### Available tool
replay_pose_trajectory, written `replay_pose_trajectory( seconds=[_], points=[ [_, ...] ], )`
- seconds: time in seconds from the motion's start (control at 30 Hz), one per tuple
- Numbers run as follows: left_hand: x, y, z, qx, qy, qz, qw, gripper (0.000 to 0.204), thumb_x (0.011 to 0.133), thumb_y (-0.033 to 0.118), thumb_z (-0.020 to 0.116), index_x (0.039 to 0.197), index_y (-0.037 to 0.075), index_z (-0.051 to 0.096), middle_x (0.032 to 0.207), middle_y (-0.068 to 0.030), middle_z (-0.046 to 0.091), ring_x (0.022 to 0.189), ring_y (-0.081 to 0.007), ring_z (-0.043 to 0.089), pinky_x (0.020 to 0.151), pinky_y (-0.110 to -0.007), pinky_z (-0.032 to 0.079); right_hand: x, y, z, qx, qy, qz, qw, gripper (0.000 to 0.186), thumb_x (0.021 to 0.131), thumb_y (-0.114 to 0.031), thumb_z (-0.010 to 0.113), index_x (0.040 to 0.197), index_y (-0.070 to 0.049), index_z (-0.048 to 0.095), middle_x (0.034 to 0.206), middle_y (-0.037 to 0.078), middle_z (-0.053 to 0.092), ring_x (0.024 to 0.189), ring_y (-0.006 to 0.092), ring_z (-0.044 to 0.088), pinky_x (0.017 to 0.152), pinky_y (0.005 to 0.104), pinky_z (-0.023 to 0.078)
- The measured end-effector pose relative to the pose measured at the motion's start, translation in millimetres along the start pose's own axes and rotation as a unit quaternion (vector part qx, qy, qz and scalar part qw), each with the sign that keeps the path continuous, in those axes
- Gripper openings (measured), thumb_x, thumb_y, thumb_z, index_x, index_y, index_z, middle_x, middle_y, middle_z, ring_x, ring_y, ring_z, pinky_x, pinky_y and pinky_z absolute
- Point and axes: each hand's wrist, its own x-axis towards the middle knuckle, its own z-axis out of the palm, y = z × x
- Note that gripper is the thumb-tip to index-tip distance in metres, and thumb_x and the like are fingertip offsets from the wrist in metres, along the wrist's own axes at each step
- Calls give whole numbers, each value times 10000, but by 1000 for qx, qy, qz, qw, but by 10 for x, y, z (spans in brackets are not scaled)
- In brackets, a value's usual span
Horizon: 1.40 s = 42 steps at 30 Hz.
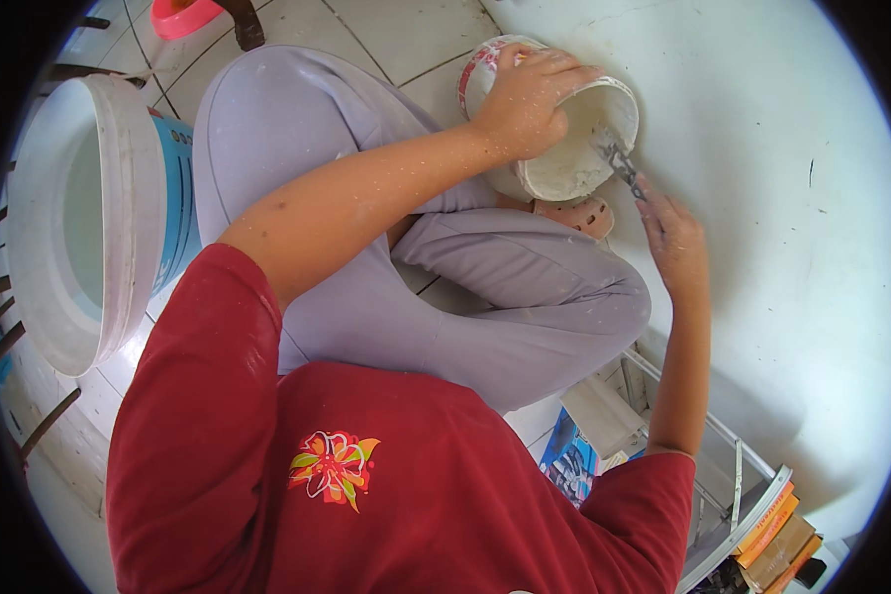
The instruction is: The person mixes putty in a bucket with a putty knife, then uses the putty knife to patch cracks and holes in a wall.
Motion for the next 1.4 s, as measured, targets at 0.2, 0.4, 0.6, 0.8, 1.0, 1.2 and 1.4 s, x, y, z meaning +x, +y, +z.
replay_pose_trajectory(
  seconds=[0.2,0.4,0.6,0.8,1.0,1.2,1.4],
  points=[
    [-40,85,41,32,40,12,999,613,713,-35,549,1298,109,664,1246,-86,673,1223,-261,584,1062,-493,318,-142,-276,152,7,-63,73,995,328,959,-186,660,1275,-98,686,872,233,691,789,432,665,723,496,516],
    [-28,4,44,21,55,3,998,606,708,-41,544,1278,118,679,1235,-83,682,1216,-264,587,1052,-494,324,-249,-685,337,150,-37,96,983,363,946,-165,672,1288,-44,675,867,233,707,722,386,676,710,419,527],
    [44,-56,-44,-26,18,6,999,599,719,-4,534,1283,131,680,1261,-98,678,1224,-285,586,1066,-486,338,-94,-774,225,402,-44,317,858,334,963,-161,684,1265,-19,692,829,119,740,675,193,617,726,368,533],
    [15,-58,-119,-6,7,8,1000,472,837,146,580,1296,122,687,1275,-129,679,1244,-295,588,1090,-464,347,-147,-923,835,191,233,152,941,340,993,-156,656,1289,12,643,999,168,717,845,297,674,807,396,541],
    [89,-79,-172,-20,2,-8,1000,346,1027,285,539,1265,106,715,1236,-137,702,1241,-280,597,1095,-423,342,-64,-1166,1071,147,260,152,942,354,1010,-136,612,1330,13,588,1205,240,680,1038,394,685,870,436,545],
    [109,-93,-160,-31,3,-3,1000,368,1072,304,481,1240,85,724,1197,-121,717,1212,-275,607,1084,-409,344,-134,-1132,1180,160,266,177,934,345,994,-101,617,1325,-6,593,1125,246,676,973,418,672,810,454,550],
    [119,-139,-172,-33,3,5,999,377,1075,312,471,1224,82,730,1184,-117,721,1186,-275,618,1059,-409,361,-148,-1109,1210,131,247,166,946,366,1003,-122,605,1361,-50,572,1083,225,657,915,423,662,766,483,537]
  ],
)
